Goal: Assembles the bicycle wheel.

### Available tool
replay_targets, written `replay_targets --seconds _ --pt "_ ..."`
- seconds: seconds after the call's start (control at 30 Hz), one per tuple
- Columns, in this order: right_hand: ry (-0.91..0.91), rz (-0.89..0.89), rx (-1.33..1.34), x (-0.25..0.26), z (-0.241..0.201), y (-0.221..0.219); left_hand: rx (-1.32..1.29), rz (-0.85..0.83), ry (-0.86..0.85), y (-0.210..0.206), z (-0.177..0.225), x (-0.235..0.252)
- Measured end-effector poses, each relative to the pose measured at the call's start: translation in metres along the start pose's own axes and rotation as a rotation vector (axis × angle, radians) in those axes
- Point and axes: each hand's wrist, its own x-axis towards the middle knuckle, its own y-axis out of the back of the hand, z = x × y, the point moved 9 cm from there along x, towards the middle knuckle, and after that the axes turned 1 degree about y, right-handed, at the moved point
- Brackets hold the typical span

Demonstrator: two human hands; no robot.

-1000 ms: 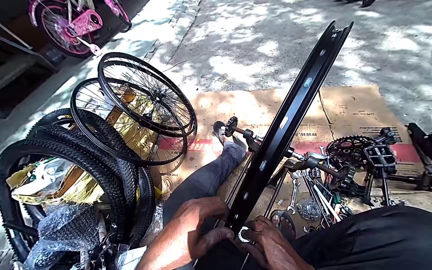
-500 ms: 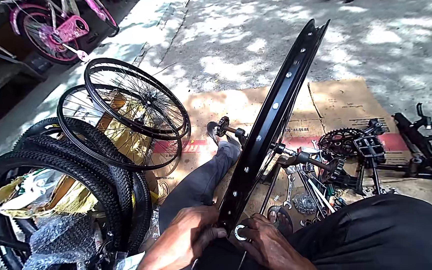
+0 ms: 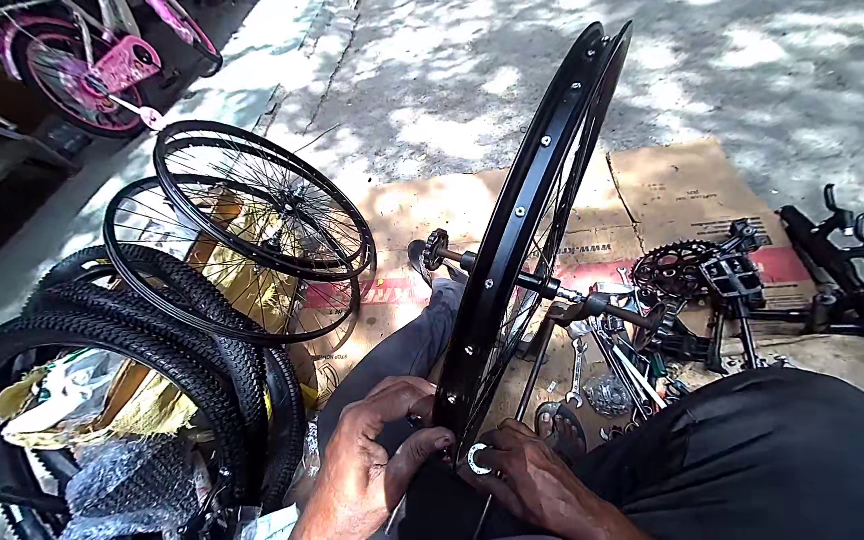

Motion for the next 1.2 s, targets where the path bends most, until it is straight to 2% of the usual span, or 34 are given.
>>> replay_targets --seconds 0.1,0.23,0.3,0.43,0.5,0.57,0.67,0.77,0.83,0.9,0.97,1.07,1.2 --pt "-0.005 -0.014 -0.006 0.0 0.001 -0.001 0.066 -0.152 0.07 -0.008 -0.016 -0.007" --pt "-0.011 -0.028 0.002 0.001 0.001 -0.002 0.302 -0.315 0.111 -0.024 -0.042 -0.025" --pt "-0.016 -0.04 0.007 0.001 0.0 -0.003 0.254 -0.294 0.083 -0.023 -0.04 -0.025" --pt "-0.01 -0.062 0.053 0.002 0.002 -0.002 -0.23 -0.08 0.033 -0.007 -0.02 -0.011" --pt "-0.047 -0.049 0.193 0.002 0.001 0.007 -0.287 -0.038 0.043 -0.009 -0.014 -0.006" --pt "-0.101 0.085 0.34 0.002 0.001 0.035 -0.255 -0.068 0.06 -0.019 -0.013 -0.006" --pt "-0.129 0.377 0.349 0.005 -0.003 0.103 -0.316 -0.125 0.026 -0.033 0.002 0.005" --pt "-0.073 0.666 0.277 0.015 -0.003 0.179 -0.342 -0.03 -0.089 -0.033 0.023 0.041" --pt "-0.064 0.79 0.357 0.027 0.005 0.214 -0.268 0.004 -0.171 -0.033 0.033 0.067" --pt "-0.09 0.82 0.483 0.04 0.017 0.23 -0.281 0.019 -0.182 -0.035 0.043 0.088" --pt "-0.112 0.826 0.46 0.048 0.024 0.237 -0.393 -0.03 -0.178 -0.039 0.053 0.106" --pt "-0.071 0.865 0.269 0.054 0.02 0.245 -0.495 -0.067 -0.183 -0.042 0.057 0.119" --pt "0.008 0.942 0.006 0.057 -0.002 0.244 -0.53 -0.045 -0.151 -0.043 0.054 0.113"
